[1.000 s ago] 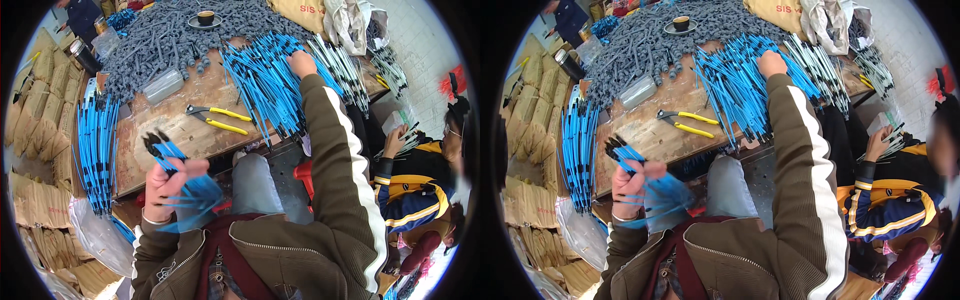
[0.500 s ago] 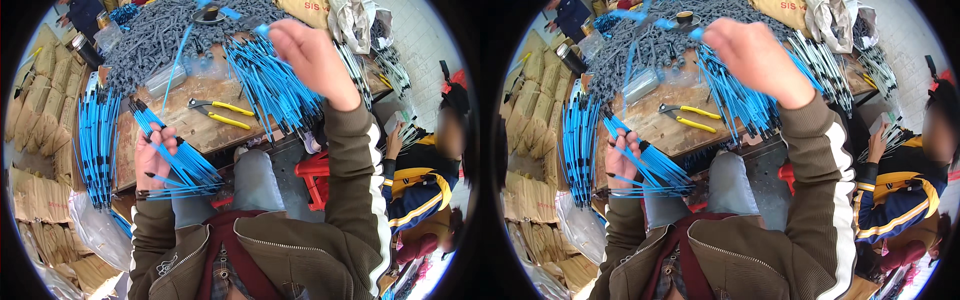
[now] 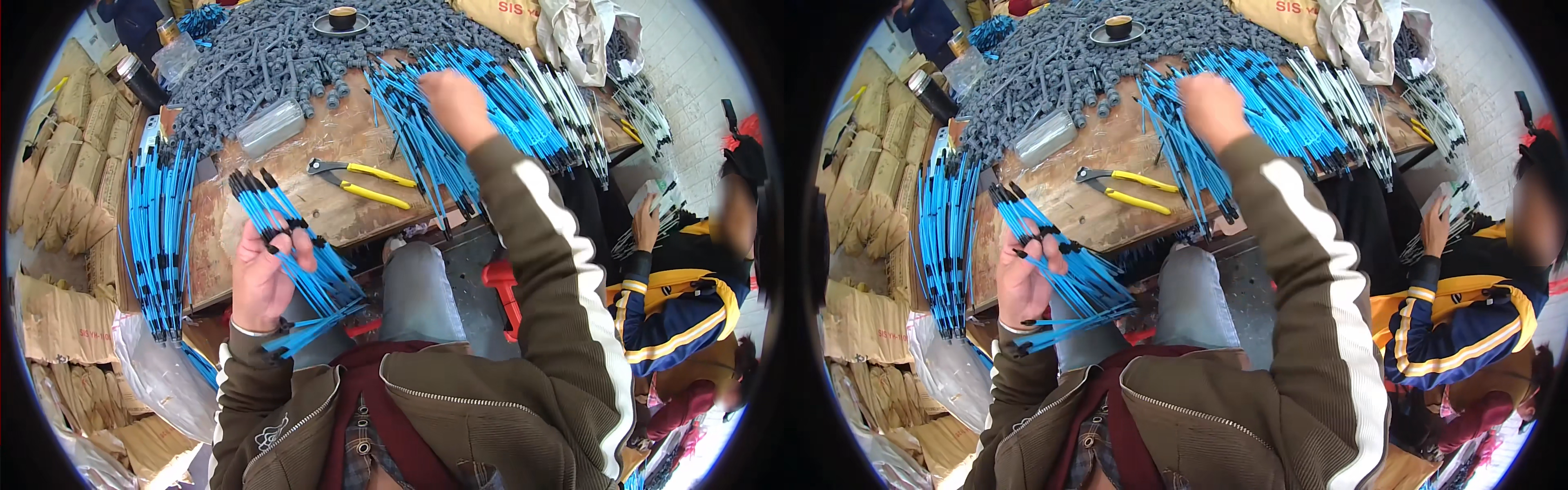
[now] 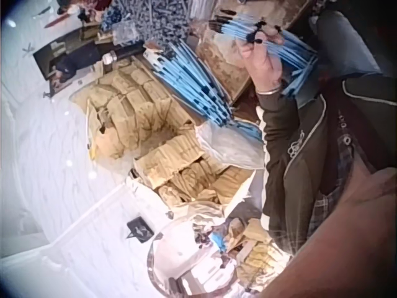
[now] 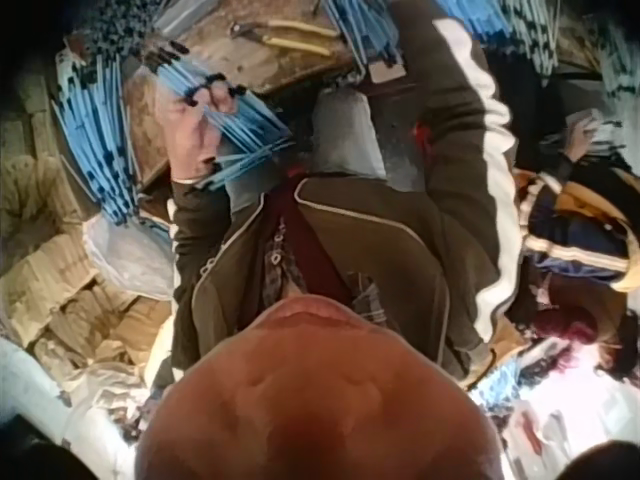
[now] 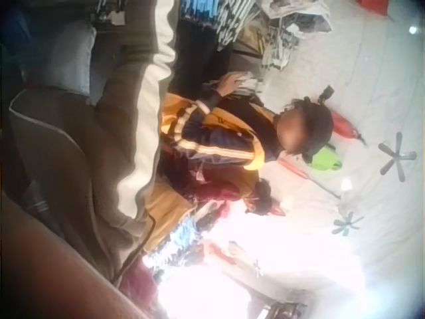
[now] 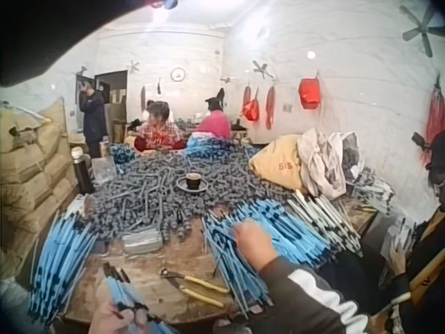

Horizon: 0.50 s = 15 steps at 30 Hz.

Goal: The person assembles electrical wiring harnesses by bundling blue wires into plastic connectors and securing them with pliers, then trimming the excess wire with the same tool.

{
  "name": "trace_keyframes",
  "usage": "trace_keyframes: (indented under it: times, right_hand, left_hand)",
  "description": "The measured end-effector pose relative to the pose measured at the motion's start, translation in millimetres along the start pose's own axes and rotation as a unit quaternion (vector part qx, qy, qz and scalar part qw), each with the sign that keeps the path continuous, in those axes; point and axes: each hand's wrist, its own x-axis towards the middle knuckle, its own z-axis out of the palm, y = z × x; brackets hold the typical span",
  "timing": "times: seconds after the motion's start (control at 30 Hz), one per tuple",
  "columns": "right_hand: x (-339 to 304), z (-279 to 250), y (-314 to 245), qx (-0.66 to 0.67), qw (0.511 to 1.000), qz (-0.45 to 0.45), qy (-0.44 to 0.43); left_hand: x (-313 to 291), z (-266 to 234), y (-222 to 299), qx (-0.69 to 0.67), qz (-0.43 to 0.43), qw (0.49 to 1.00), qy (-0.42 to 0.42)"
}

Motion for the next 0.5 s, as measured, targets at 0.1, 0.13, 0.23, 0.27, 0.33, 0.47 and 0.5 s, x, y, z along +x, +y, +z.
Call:
trace_keyframes:
  times: [0.1,0.13,0.23,0.27,0.33,0.47,0.5]
  right_hand:
    - [29.0,44.2,74.7,-0.022,0.989,0.089,-0.115]
    - [36.5,54.3,87.9,-0.020,0.989,0.087,-0.114]
    - [47.1,65.6,85.8,-0.035,0.978,0.086,-0.185]
    - [46.5,63.9,76.6,-0.033,0.978,0.081,-0.187]
    - [43.3,58.9,59.8,-0.069,0.977,0.097,-0.176]
    - [41.5,51.0,68.4,-0.042,0.973,0.058,-0.218]
    - [41.2,50.2,72.4,-0.019,0.970,0.033,-0.242]
  left_hand:
    - [-10.1,4.8,-0.3,0.001,-0.033,0.999,-0.041]
    - [-16.6,4.3,-0.7,0.013,-0.060,0.997,-0.050]
    - [-30.2,2.6,-7.3,0.034,-0.112,0.992,-0.056]
    - [-29.7,5.4,-14.6,0.098,-0.053,0.994,-0.002]
    - [-25.8,7.3,-27.1,0.222,0.064,0.967,0.102]
    - [-13.3,-7.9,-26.6,0.137,0.056,0.986,0.072]
    - [-12.7,-12.7,-26.4,0.136,0.057,0.987,0.072]
